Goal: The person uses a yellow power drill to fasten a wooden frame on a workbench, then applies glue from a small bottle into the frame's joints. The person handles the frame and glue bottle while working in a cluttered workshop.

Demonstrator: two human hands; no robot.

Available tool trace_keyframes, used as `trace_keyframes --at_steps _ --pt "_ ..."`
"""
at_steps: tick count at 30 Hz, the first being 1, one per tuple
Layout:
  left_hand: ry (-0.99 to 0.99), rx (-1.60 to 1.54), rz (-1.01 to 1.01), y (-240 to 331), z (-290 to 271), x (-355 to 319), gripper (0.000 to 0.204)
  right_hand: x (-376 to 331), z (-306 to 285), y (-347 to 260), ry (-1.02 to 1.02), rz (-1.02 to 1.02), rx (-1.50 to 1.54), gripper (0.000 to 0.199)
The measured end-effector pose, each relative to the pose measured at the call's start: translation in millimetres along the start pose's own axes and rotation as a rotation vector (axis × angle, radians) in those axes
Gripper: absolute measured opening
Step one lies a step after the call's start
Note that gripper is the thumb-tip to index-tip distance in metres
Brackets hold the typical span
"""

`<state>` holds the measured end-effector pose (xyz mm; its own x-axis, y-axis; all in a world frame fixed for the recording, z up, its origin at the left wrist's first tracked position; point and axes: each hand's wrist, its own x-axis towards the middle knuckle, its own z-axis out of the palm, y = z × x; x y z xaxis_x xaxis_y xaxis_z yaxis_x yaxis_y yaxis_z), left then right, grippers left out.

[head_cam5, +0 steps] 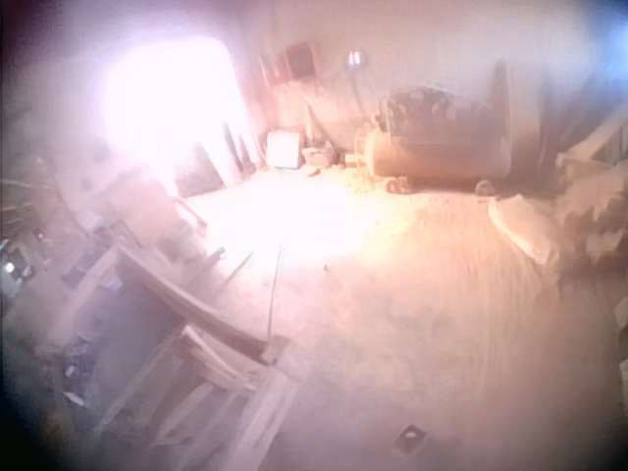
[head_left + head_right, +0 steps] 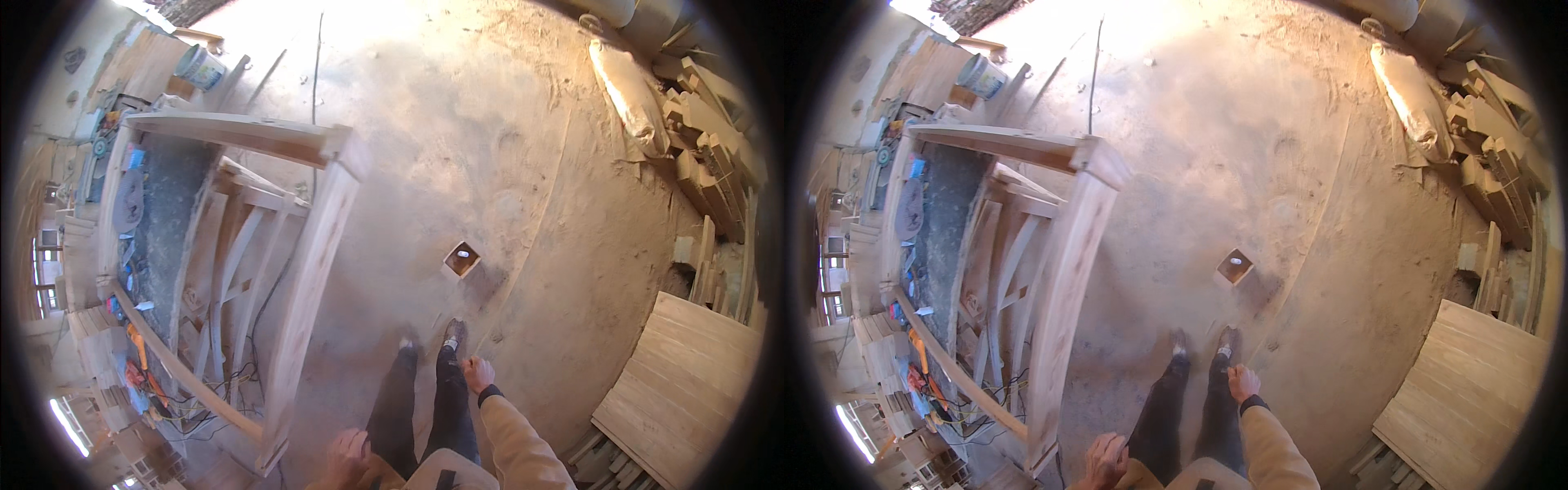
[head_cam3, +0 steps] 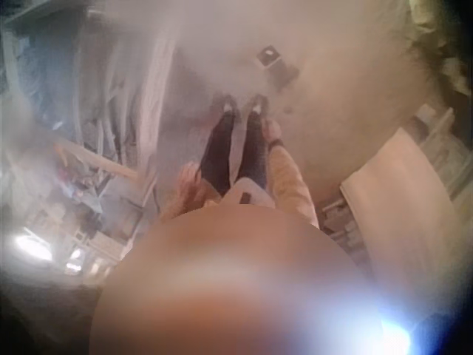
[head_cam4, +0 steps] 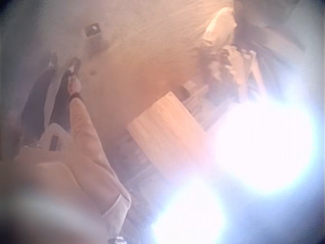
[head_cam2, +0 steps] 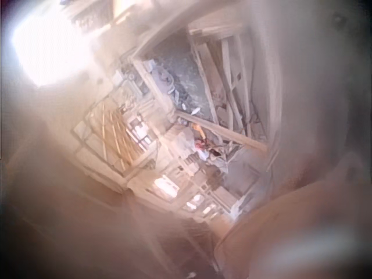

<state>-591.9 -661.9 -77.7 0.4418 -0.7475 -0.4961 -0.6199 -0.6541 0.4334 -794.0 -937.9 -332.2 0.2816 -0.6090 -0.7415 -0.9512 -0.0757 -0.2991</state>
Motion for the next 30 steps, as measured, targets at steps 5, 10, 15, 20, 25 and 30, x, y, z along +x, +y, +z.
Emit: trace_keyframes --at_steps 5,10,15,20,25,30 --pt "-0.085 -0.028 -0.086 -31 47 35 0.048 122 53 29 -0.015 0.096 0.35 0.029" --pt "-0.2 -0.039 -0.232 -44 71 96 0.049 284 132 51 0.24 0.057 0.561 0.037" --pt "-0.271 -0.001 -0.318 -50 64 146 0.05 400 165 58 0.293 0.185 0.45 0.042" --pt "-0.304 0.036 -0.361 -47 51 177 0.051 461 173 61 0.324 0.261 0.389 0.033" --pt "-0.282 0.012 -0.349 -24 35 190 0.052 399 152 68 0.502 0.126 0.353 0.022" --pt "-0.185 -0.043 -0.303 27 11 204 0.053 251 58 59 0.33 0.106 0.254 0.023"
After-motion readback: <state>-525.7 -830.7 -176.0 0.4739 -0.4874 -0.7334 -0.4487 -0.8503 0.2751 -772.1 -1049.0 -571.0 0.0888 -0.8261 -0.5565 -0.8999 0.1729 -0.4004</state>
